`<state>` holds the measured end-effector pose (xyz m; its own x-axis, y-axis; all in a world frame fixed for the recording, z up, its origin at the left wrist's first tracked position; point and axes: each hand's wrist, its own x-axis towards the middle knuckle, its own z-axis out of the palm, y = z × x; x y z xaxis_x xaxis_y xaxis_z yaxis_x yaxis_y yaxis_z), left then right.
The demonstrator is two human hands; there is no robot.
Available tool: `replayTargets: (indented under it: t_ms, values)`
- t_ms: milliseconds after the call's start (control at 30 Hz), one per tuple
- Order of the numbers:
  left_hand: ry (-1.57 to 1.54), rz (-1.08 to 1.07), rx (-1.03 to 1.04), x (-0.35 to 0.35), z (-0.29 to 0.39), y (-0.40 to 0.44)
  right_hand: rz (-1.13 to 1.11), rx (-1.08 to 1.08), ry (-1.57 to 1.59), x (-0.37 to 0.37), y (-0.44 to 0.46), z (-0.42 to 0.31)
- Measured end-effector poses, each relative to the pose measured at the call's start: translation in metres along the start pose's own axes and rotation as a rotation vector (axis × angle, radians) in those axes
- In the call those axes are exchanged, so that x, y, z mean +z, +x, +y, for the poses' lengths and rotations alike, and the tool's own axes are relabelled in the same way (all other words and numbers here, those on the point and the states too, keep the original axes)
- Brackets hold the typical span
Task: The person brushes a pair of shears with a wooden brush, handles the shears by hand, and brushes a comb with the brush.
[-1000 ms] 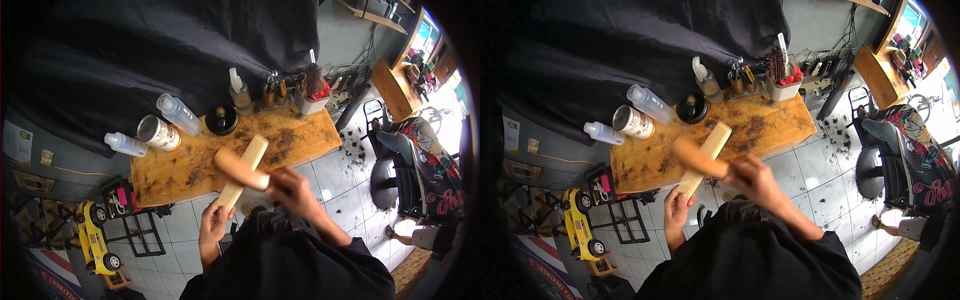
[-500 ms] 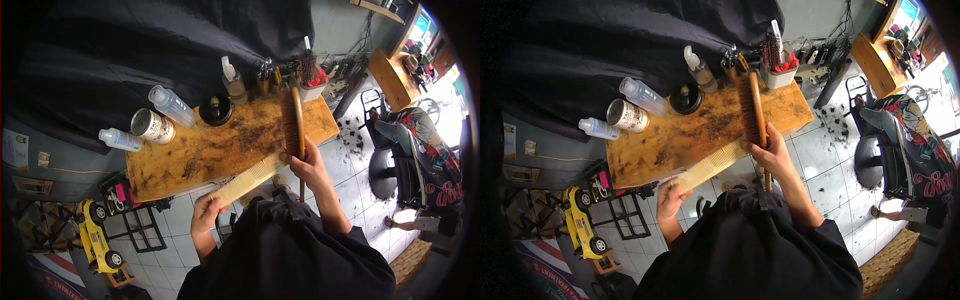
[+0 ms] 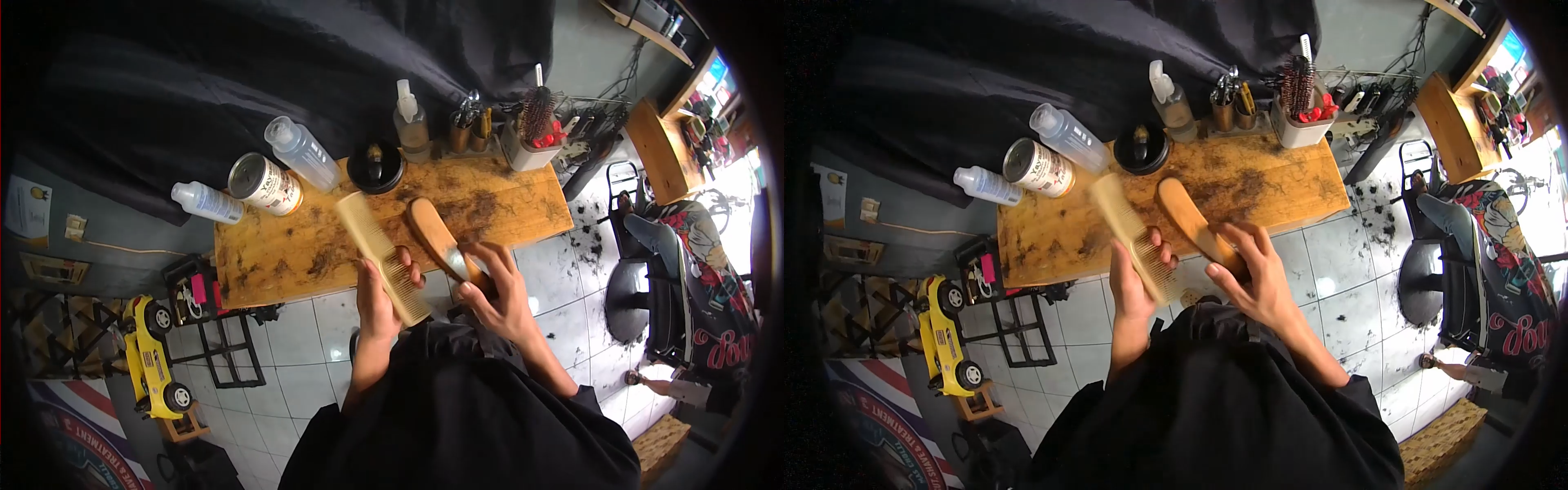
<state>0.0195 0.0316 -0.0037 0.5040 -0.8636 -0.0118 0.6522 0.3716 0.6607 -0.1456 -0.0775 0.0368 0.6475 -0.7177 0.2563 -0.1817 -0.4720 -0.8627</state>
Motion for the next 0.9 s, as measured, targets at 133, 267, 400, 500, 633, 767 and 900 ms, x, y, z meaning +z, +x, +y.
replayTargets:
  t_ms: [133,267,400,500,633,767,900]
  values:
    - [-0.362,0.059,-0.343,-0.017,0.005,0.005,-0.296,-0.317,0.117,-0.005,-0.006,-0.001]
    - [-0.359,0.105,-0.406,-0.014,0.0,0.008,-0.466,-0.284,0.104,0.0,-0.014,-0.015]
    - [-0.072,0.293,-0.559,0.015,0.009,-0.002,-0.282,-0.256,-0.071,0.002,0.002,0.013]
    - [-0.169,0.02,-0.609,-0.001,0.009,-0.007,0.048,-0.09,-0.145,-0.005,0.015,0.034]
    - [-0.154,-0.004,-0.667,-0.007,0.008,-0.009,0.154,0.038,-0.168,-0.016,0.023,0.03]
    - [-0.119,0.148,-0.691,-0.018,0.003,-0.005,-0.153,-0.161,0.075,-0.009,0.006,0.012]
    - [-0.319,-0.076,-0.692,-0.017,0.006,0.005,-0.559,-0.226,0.128,-0.002,-0.01,-0.012]
